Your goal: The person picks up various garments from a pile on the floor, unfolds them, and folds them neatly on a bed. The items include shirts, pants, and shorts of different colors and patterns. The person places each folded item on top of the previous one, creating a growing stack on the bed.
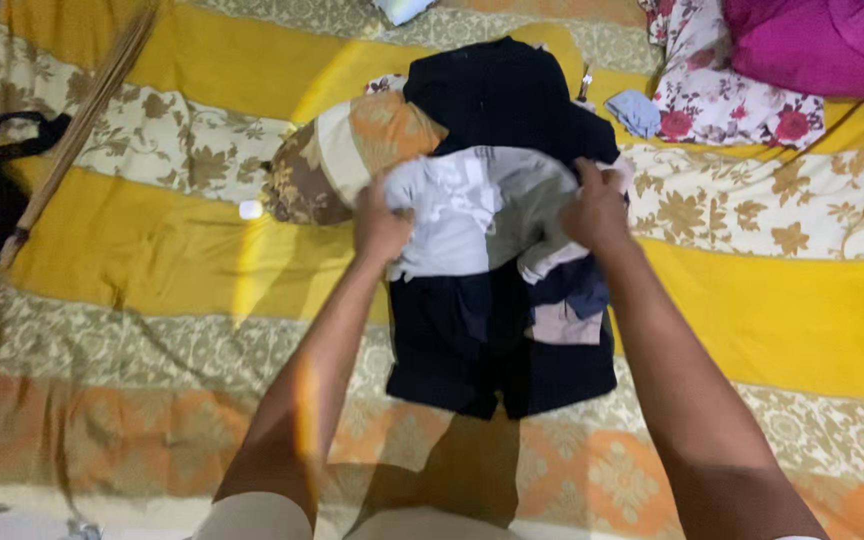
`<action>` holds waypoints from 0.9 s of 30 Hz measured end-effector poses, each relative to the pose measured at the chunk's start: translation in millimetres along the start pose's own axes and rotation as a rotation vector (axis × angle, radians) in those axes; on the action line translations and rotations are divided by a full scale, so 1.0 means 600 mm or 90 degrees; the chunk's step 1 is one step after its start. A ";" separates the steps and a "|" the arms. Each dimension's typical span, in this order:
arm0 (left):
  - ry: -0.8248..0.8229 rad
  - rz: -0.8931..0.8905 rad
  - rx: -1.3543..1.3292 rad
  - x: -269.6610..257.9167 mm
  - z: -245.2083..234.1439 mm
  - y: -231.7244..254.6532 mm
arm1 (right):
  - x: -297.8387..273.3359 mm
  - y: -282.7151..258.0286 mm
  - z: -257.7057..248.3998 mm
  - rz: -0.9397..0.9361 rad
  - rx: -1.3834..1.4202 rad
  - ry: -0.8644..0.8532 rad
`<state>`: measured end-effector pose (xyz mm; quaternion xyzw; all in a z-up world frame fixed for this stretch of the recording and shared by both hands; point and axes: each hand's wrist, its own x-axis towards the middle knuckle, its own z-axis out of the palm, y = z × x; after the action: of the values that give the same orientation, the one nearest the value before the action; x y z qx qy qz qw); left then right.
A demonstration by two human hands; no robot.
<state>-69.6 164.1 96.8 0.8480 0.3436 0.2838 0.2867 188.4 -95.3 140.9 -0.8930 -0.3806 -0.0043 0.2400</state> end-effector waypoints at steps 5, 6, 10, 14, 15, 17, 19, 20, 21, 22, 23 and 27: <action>-0.254 -0.057 0.065 -0.031 0.157 -0.002 | 0.017 -0.016 0.219 -0.047 -0.160 -0.339; -0.290 -0.044 0.074 -0.041 0.179 -0.006 | 0.002 -0.017 0.254 -0.092 -0.205 -0.405; -0.417 -0.225 0.055 -0.053 0.214 -0.028 | -0.009 0.011 0.316 -0.048 -0.132 -0.372; -0.416 -0.200 0.093 -0.063 0.207 -0.037 | -0.017 0.034 0.323 -0.047 -0.104 -0.351; -0.402 -0.185 0.095 -0.069 0.207 -0.035 | -0.025 0.034 0.321 -0.053 -0.099 -0.327; -0.338 -0.127 0.106 -0.093 0.209 -0.031 | -0.052 0.029 0.318 -0.146 -0.131 -0.252; -0.235 -0.036 0.121 -0.136 0.209 -0.036 | -0.095 0.027 0.310 -0.127 -0.116 -0.235; -0.204 0.007 0.130 -0.161 0.208 -0.042 | -0.123 0.023 0.308 -0.062 -0.083 -0.256; -0.173 0.051 0.138 -0.187 0.204 -0.050 | -0.153 0.021 0.304 0.004 -0.049 -0.275; -0.141 0.095 0.145 -0.215 0.198 -0.058 | -0.189 0.023 0.296 -0.016 -0.064 -0.259; -0.197 0.087 0.135 -0.241 0.189 -0.066 | -0.224 0.025 0.289 -0.035 -0.078 -0.242; -0.450 -0.004 0.135 -0.363 0.134 -0.075 | -0.369 0.043 0.273 0.029 0.046 -0.383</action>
<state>-165.6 5.2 -49.9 0.9178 0.2534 -0.0645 0.2987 20.2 -189.7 -57.4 -0.8534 -0.4143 0.2795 0.1483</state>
